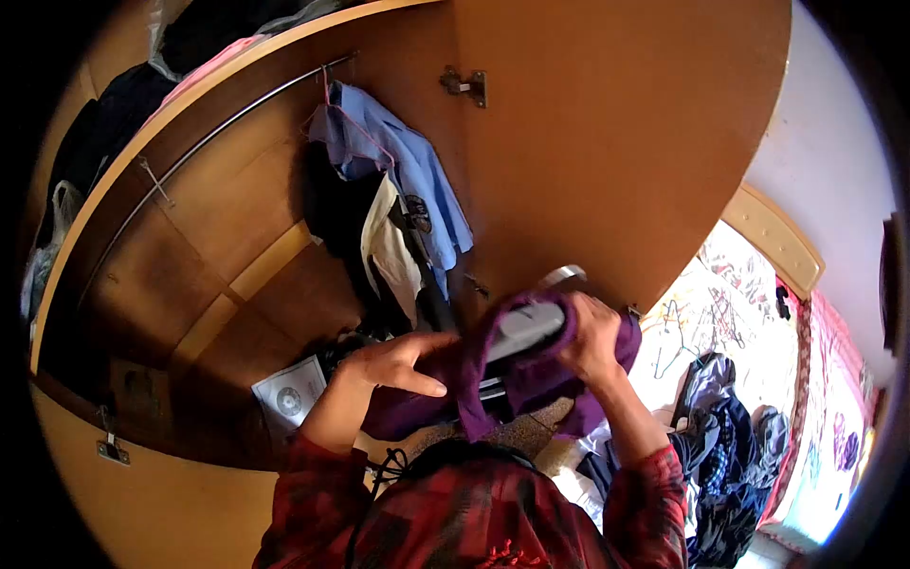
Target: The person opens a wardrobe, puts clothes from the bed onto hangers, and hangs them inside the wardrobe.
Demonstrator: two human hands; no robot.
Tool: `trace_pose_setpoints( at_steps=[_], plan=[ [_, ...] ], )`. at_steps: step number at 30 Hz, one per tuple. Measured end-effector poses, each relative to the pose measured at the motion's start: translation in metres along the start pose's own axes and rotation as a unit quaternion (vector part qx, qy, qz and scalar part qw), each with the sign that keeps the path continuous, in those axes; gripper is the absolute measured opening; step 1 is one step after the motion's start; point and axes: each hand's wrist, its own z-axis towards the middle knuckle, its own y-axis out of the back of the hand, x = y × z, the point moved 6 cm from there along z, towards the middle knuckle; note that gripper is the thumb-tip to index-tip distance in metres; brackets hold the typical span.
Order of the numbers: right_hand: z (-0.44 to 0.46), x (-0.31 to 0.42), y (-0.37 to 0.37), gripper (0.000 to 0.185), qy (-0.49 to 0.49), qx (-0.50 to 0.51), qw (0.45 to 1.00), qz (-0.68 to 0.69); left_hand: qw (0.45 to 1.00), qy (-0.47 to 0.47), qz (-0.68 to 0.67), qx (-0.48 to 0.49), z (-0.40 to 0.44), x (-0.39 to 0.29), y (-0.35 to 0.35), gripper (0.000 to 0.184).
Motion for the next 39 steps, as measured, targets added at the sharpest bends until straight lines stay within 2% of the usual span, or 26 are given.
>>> trace_pose_setpoints(
  at_steps=[1,3,5,7,8,9,11,12,14,15,17,18,19,21,23,25,28,29,30,31,32,34,36,37,39],
  plan=[
    [0.010,-0.001,-0.014,0.036,0.008,0.003,1.000,0.005,1.000,0.002,-0.002,-0.005,-0.004,0.009,0.004,0.076],
    [0.030,-0.005,-0.043,0.037,0.015,0.030,0.999,0.038,0.990,0.066,-0.115,-0.043,-0.013,0.028,0.011,0.084],
    [0.041,-0.010,-0.079,0.039,0.018,0.034,0.998,0.054,0.985,0.036,-0.145,-0.084,-0.025,0.015,0.018,0.080],
    [0.052,0.003,-0.103,0.050,0.000,0.063,0.998,0.028,0.963,0.071,-0.195,-0.172,-0.042,0.011,0.027,0.082],
    [0.053,0.011,-0.112,0.064,-0.016,0.131,0.991,0.009,0.955,0.056,-0.208,-0.202,-0.053,0.021,0.031,0.083],
    [0.056,0.020,-0.118,0.075,-0.013,0.154,0.987,0.030,0.960,0.042,-0.185,-0.207,-0.063,0.025,0.037,0.085],
    [0.056,0.037,-0.129,0.077,0.019,0.158,0.987,0.033,0.940,0.092,-0.205,-0.257,-0.086,0.009,0.035,0.084],
    [0.054,0.040,-0.141,0.079,0.028,0.160,0.985,0.061,0.939,0.093,-0.207,-0.260,-0.094,0.011,0.035,0.084],
    [0.047,0.042,-0.177,0.080,0.040,0.187,0.976,0.107,0.908,0.146,-0.191,-0.343,-0.115,0.024,0.038,0.081],
    [0.042,0.042,-0.196,0.081,0.046,0.200,0.970,0.128,0.906,0.149,-0.194,-0.345,-0.116,0.026,0.034,0.081],
    [0.030,0.046,-0.233,0.080,0.022,0.268,0.955,0.124,0.899,0.111,-0.221,-0.362,-0.118,0.024,0.030,0.076],
    [0.026,0.049,-0.251,0.075,0.004,0.327,0.939,0.106,0.898,0.112,-0.219,-0.364,-0.122,0.029,0.030,0.076],
    [0.023,0.054,-0.261,0.069,-0.002,0.345,0.930,0.126,0.885,0.113,-0.226,-0.391,-0.128,0.038,0.033,0.072],
    [0.026,0.068,-0.266,0.070,0.004,0.337,0.924,0.179,0.869,0.115,-0.233,-0.421,-0.136,0.044,0.036,0.069],
    [0.031,0.075,-0.261,0.066,-0.013,0.355,0.913,0.199,0.822,0.054,-0.266,-0.500,-0.144,0.042,0.042,0.061],
    [0.038,0.086,-0.255,0.062,-0.022,0.372,0.901,0.223,0.802,0.035,-0.247,-0.542,-0.139,0.023,0.043,0.057],
    [0.042,0.072,-0.234,0.055,-0.002,0.317,0.920,0.233,0.768,-0.002,-0.223,-0.600,-0.142,0.006,0.051,0.056],
    [0.040,0.065,-0.225,0.051,-0.026,0.334,0.911,0.239,0.769,-0.033,-0.205,-0.604,-0.143,-0.002,0.055,0.055],
    [0.034,0.053,-0.222,0.047,-0.002,0.279,0.934,0.222,0.770,-0.063,-0.189,-0.606,-0.141,-0.010,0.059,0.054],
    [0.032,0.045,-0.207,0.045,-0.008,0.275,0.942,0.191,0.769,-0.068,-0.189,-0.607,-0.137,-0.017,0.062,0.054],
    [0.024,0.030,-0.205,0.039,-0.034,0.292,0.930,0.220,0.759,-0.100,-0.185,-0.616,-0.133,-0.030,0.067,0.054],
    [0.014,0.008,-0.183,0.031,-0.050,0.286,0.941,0.174,0.742,-0.171,-0.154,-0.630,-0.132,-0.039,0.087,0.053],
    [0.014,0.003,-0.149,0.025,-0.138,0.292,0.923,0.211,0.736,-0.197,-0.139,-0.633,-0.123,-0.049,0.114,0.052],
    [0.001,-0.009,-0.149,0.025,-0.140,0.291,0.924,0.207,0.729,-0.212,-0.126,-0.638,-0.118,-0.055,0.127,0.052],
    [-0.023,-0.040,-0.151,0.023,-0.137,0.215,0.954,0.159,0.734,-0.187,-0.081,-0.648,-0.098,-0.065,0.159,0.049]
  ],
)
